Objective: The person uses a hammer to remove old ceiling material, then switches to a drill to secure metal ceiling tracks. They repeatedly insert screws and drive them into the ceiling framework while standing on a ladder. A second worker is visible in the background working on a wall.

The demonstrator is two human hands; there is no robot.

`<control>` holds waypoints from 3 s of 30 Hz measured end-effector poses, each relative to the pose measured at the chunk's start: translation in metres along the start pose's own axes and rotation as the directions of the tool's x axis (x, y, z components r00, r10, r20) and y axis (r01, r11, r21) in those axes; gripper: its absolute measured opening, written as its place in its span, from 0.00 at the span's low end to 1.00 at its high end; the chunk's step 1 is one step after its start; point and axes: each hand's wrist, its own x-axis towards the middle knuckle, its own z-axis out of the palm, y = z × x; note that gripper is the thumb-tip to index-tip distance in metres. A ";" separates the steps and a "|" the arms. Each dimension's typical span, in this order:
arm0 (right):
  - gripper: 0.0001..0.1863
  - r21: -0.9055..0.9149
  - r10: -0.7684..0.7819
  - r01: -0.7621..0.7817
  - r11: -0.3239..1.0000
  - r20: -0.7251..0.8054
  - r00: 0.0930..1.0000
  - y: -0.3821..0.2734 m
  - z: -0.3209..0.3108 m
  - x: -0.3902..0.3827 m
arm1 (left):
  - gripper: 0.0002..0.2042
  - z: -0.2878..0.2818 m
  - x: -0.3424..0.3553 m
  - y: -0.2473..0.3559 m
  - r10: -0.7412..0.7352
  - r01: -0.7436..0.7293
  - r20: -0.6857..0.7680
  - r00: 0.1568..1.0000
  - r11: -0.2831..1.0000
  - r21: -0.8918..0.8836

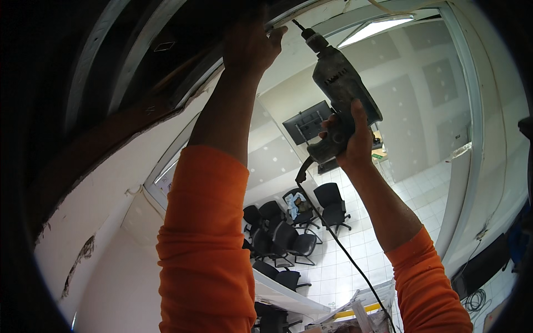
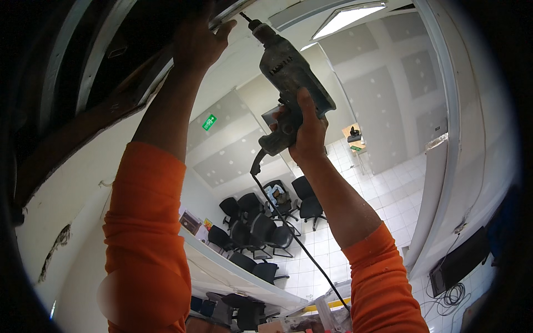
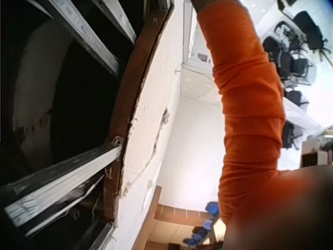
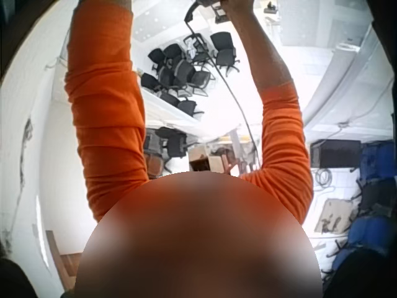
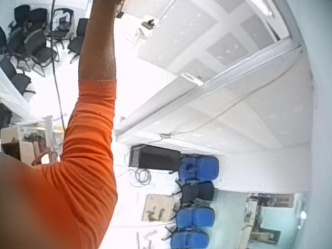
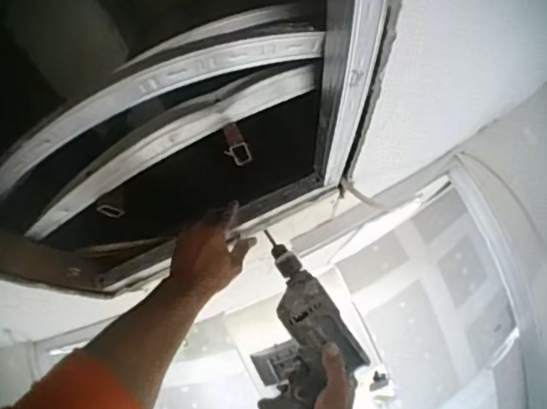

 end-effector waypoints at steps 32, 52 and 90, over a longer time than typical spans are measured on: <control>0.44 -0.284 -0.155 0.138 0.949 -0.039 0.987 -0.224 -0.149 -0.269 | 0.21 -0.237 -0.254 0.100 0.106 0.346 0.630 0.769 0.760 -0.550; 0.46 -0.357 -0.069 0.102 0.928 0.103 0.992 -0.295 -0.121 -0.314 | 0.07 -0.399 -0.435 0.265 0.330 0.786 0.935 -0.129 0.608 -0.106; 0.42 -0.155 -0.111 0.142 0.978 0.191 0.975 -0.264 -0.093 -0.336 | 0.05 -0.404 -0.429 0.264 0.528 0.892 0.843 -0.103 0.424 -0.156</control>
